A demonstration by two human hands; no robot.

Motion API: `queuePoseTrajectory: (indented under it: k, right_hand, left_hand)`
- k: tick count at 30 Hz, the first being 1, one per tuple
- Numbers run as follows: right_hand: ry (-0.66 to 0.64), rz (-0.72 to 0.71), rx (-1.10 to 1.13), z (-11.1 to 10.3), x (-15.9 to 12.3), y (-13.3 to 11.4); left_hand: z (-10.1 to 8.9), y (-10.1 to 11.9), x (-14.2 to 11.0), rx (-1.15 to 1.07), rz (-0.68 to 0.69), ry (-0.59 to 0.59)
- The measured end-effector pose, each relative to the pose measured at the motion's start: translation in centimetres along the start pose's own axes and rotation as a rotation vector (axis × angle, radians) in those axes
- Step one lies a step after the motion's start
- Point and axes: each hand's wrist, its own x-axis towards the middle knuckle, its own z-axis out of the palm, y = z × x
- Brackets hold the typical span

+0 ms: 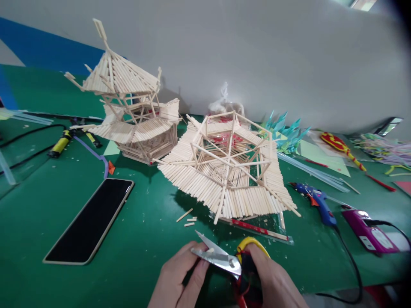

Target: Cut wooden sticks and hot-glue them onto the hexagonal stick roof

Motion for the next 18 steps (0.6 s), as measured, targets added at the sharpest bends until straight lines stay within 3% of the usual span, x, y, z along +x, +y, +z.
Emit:
queuePoseTrajectory:
  k: [5, 13, 18]
  right_hand:
    - [-0.036, 0.073, 0.08, 0.0, 0.2, -0.2]
    - [-0.142, 0.034, 0.316, -0.9, 0.0, 0.6]
    - [-0.184, 0.037, 0.328, -0.5, 0.0, 0.7]
  left_hand:
    - [0.0, 0.0, 0.2, 0.145, 0.197, 0.062]
    - [0.7, 0.0, 1.0, 0.448, 0.479, 0.235]
    - [1.0, 0.5, 1.9, 0.49, 0.578, 0.346]
